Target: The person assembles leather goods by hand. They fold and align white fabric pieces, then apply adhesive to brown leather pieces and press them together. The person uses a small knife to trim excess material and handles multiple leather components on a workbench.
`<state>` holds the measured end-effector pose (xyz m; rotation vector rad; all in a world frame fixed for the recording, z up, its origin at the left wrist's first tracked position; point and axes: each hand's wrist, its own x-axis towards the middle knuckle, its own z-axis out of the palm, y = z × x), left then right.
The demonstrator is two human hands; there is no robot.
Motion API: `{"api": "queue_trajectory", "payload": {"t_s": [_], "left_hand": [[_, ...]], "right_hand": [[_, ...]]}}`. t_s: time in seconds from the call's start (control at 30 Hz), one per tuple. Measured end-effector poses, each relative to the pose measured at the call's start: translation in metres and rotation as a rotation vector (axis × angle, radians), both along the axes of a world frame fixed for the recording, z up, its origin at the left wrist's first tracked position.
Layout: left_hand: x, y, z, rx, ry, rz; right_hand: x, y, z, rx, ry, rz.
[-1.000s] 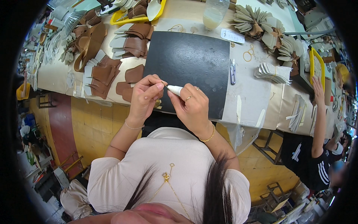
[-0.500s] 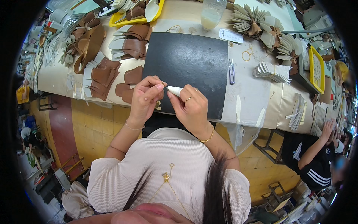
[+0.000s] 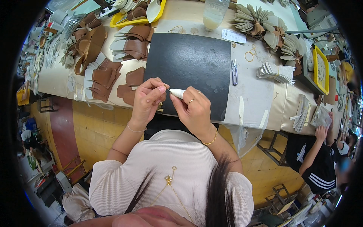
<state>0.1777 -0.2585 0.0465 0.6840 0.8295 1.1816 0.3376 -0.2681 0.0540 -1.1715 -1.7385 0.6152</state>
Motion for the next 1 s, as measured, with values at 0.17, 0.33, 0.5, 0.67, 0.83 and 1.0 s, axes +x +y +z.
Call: {"api": "queue_trajectory", "payload": {"t_s": [0.17, 0.33, 0.5, 0.67, 0.83, 1.0], "left_hand": [[-0.005, 0.000, 0.003, -0.012, 0.056, -0.022], [-0.010, 0.002, 0.007, -0.027, 0.130, -0.074], [-0.014, 0.004, 0.009, -0.025, 0.183, -0.116], [-0.017, 0.004, 0.010, -0.029, 0.207, -0.150], [-0.016, 0.003, 0.005, 0.037, 0.161, -0.116], [-0.019, 0.007, -0.001, 0.153, 0.152, -0.183]], "right_hand": [[0.001, 0.000, 0.002, 0.005, -0.007, 0.018], [0.006, 0.000, 0.005, -0.067, -0.016, 0.047], [0.011, 0.003, 0.008, -0.076, -0.077, 0.089], [0.017, 0.005, 0.008, -0.113, -0.089, 0.135], [0.012, 0.004, 0.006, -0.113, -0.025, 0.153], [0.014, 0.001, 0.004, -0.175, -0.045, 0.258]]}}
